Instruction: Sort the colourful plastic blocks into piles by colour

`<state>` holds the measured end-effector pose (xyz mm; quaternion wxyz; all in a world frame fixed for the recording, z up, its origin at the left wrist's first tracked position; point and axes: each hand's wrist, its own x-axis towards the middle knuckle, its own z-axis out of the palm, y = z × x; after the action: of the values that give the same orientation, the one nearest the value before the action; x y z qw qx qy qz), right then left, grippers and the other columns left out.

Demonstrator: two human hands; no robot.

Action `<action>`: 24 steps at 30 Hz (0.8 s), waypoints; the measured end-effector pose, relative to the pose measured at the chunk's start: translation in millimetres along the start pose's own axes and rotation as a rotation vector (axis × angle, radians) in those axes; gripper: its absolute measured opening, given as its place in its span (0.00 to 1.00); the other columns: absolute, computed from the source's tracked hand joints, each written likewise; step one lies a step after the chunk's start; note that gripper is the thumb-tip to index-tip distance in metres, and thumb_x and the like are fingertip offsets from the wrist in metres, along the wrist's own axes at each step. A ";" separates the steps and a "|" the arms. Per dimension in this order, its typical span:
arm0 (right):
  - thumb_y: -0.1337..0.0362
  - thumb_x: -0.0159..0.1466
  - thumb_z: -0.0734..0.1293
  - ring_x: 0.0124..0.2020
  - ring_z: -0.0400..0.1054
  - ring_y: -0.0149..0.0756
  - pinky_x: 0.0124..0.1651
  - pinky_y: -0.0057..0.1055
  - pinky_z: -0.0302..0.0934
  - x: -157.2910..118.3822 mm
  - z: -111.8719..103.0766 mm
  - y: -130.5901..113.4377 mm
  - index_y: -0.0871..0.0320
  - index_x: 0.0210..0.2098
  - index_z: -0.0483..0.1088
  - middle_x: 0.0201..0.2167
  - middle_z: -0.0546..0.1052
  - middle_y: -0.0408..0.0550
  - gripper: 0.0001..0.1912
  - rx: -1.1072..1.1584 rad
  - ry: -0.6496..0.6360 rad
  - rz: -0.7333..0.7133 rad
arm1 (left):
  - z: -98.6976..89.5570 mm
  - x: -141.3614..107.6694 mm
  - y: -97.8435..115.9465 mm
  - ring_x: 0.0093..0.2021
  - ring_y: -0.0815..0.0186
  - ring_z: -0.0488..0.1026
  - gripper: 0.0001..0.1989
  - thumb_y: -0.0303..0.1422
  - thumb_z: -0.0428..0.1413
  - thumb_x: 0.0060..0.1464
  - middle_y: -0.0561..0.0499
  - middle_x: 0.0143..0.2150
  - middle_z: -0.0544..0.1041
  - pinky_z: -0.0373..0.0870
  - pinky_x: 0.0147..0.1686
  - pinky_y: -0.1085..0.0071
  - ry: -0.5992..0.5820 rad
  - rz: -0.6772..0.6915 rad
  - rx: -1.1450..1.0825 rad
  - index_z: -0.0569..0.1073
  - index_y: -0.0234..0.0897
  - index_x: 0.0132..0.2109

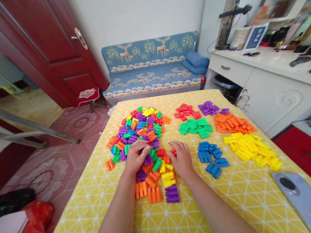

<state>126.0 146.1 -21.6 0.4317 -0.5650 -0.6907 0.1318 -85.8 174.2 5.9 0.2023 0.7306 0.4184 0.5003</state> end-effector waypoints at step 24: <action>0.65 0.63 0.64 0.47 0.64 0.44 0.51 0.39 0.58 -6.2 -12.9 -6.8 0.59 0.52 0.69 0.46 0.72 0.54 0.18 -0.400 -0.068 0.004 | -0.6 0.8 2.0 0.40 0.60 0.76 0.10 0.36 0.57 0.58 0.47 0.34 0.81 0.69 0.46 0.60 0.010 -0.011 -0.020 0.79 0.38 0.31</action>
<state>131.0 134.3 -12.2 0.2871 -0.6362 -0.7160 0.0117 -85.5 173.6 8.1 0.2103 0.7235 0.4186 0.5070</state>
